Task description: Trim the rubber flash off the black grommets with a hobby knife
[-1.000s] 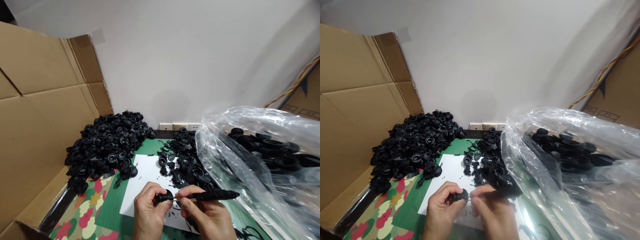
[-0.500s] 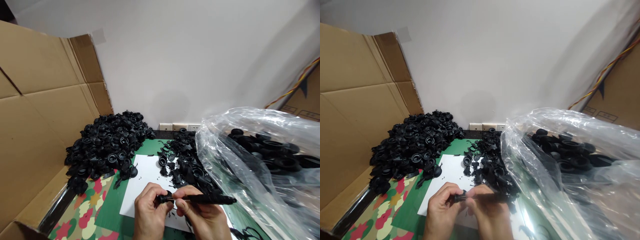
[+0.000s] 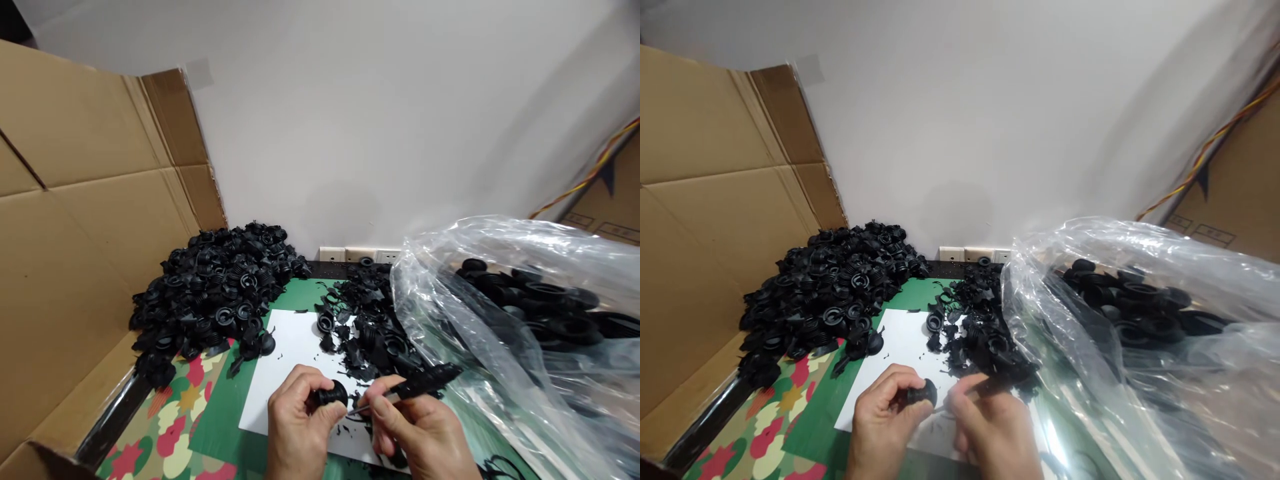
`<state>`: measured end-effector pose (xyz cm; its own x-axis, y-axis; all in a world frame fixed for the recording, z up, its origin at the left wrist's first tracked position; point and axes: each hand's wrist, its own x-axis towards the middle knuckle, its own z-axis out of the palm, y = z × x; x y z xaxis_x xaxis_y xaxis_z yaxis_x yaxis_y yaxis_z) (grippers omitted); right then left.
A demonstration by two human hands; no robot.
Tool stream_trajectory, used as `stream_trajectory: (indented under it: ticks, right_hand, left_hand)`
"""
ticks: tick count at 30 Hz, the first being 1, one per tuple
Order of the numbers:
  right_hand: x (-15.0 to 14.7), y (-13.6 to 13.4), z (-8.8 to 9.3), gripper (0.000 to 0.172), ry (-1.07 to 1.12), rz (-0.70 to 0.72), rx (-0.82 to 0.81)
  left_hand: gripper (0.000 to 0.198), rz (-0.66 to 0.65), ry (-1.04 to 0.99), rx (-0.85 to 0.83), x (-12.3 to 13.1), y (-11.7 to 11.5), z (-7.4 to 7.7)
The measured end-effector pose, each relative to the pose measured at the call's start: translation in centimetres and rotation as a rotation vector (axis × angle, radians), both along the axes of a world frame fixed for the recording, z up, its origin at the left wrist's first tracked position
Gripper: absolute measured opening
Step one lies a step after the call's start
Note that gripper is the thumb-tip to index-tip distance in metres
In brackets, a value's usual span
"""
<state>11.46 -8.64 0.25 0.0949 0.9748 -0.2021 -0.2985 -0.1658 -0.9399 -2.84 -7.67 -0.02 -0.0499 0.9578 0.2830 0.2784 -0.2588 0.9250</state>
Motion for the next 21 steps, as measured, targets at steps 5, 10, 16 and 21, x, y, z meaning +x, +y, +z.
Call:
stream_trajectory:
  ticks: [5,10,16,21]
  right_hand:
    - [-0.4,0.0,0.5,0.043,-0.031,-0.072,0.041]
    - [-0.9,-0.2,0.8,0.034,-0.019,-0.087,0.109]
    - [-1.3,-0.3,0.9,0.024,-0.045,-0.081,0.152]
    - [-1.2,-0.3,0.8,0.023,-0.080,-0.093,0.161]
  left_hand:
    - [0.016,-0.004,-0.004,-0.029,0.1,0.0,0.0]
    - [0.014,0.007,0.022,-0.071,0.1,0.0,0.0]
    - [0.010,0.009,0.010,-0.082,0.0,0.0,0.0]
    - [0.014,0.023,0.008,-0.094,0.0,0.1,0.0]
